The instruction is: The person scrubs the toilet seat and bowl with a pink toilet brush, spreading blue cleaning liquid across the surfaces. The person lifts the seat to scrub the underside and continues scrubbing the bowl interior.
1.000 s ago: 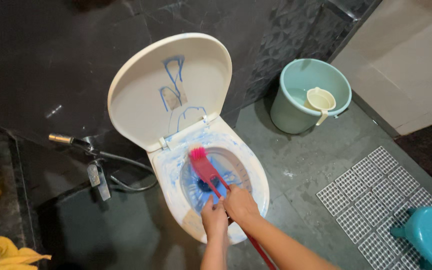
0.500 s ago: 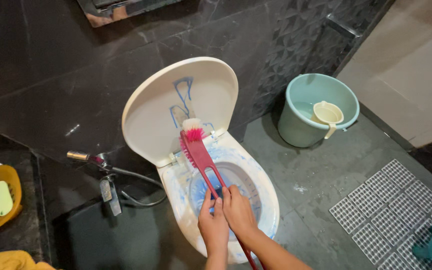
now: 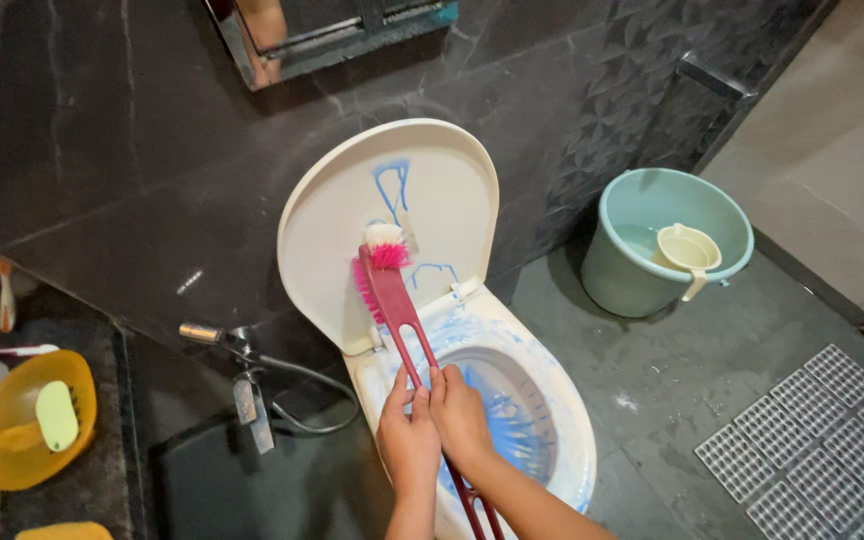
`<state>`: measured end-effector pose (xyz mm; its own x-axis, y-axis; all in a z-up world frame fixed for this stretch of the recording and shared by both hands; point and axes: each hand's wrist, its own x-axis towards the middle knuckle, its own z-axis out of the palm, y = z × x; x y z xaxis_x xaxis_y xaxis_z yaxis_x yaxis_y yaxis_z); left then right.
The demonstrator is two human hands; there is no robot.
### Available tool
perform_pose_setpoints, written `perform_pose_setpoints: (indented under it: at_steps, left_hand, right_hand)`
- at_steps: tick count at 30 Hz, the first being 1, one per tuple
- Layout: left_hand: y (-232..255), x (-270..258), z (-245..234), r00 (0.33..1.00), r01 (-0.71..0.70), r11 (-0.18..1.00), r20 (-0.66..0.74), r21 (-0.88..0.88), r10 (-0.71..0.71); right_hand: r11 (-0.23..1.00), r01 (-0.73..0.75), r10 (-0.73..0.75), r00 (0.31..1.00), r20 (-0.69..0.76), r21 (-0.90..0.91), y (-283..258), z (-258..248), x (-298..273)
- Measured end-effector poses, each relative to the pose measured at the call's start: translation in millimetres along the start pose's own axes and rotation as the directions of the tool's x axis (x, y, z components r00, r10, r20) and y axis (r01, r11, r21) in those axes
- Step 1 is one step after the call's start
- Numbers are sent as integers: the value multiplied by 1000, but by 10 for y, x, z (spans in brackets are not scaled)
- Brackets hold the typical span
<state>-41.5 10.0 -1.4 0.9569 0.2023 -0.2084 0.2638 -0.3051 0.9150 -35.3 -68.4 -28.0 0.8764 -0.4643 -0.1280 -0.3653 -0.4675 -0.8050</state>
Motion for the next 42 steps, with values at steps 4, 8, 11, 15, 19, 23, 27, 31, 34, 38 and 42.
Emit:
perform_pose_setpoints:
  at_steps: [4, 8, 11, 15, 19, 23, 27, 31, 34, 38, 42]
  left_hand:
    - [-18, 213, -81, 1000, -18, 999, 9, 46, 18]
    - [-79, 304, -153, 986, -169, 985, 12, 41, 169]
    - [-54, 265, -185, 999, -40, 997, 41, 72, 37]
    - [84, 255, -247, 998, -46, 990, 37, 130, 42]
    - [249, 248, -325, 995, -96, 983, 37, 159, 91]
    - [390, 229, -447, 982, -186, 974, 43, 130, 182]
    - [617, 295, -619, 982, -185, 969, 80, 165, 174]
    - [819, 300, -783, 988, -133, 980, 102, 150, 118]
    - [950, 366, -831, 961, -274, 949, 91, 154, 263]
    - [1098, 432, -851, 964, -254, 962, 109, 98, 244]
    - [1214, 427, -859, 958, -280, 957, 91, 70, 273]
  right_hand:
    - [998, -7, 8, 1000, -4, 58, -60, 139, 108]
    - [996, -31, 33, 999, -23, 89, -109, 211, 35]
    - [988, -88, 88, 996, 6, 123, -160, 196, -6]
    - [982, -92, 92, 996, 12, 163, -259, 189, -8]
    - [983, -54, 61, 998, -34, 176, -358, 173, 1]
    - [976, -50, 68, 995, -79, 212, -473, 226, -12]
    - [964, 15, 33, 984, -177, 266, -647, 399, -58]
    - [935, -58, 124, 978, -169, 351, -814, 500, -42]
    - [900, -78, 162, 973, -162, 429, -940, 492, 20]
    - [875, -29, 134, 974, -184, 483, -1122, 370, 101]
    - [921, -28, 132, 961, -242, 389, -1299, 248, 86]
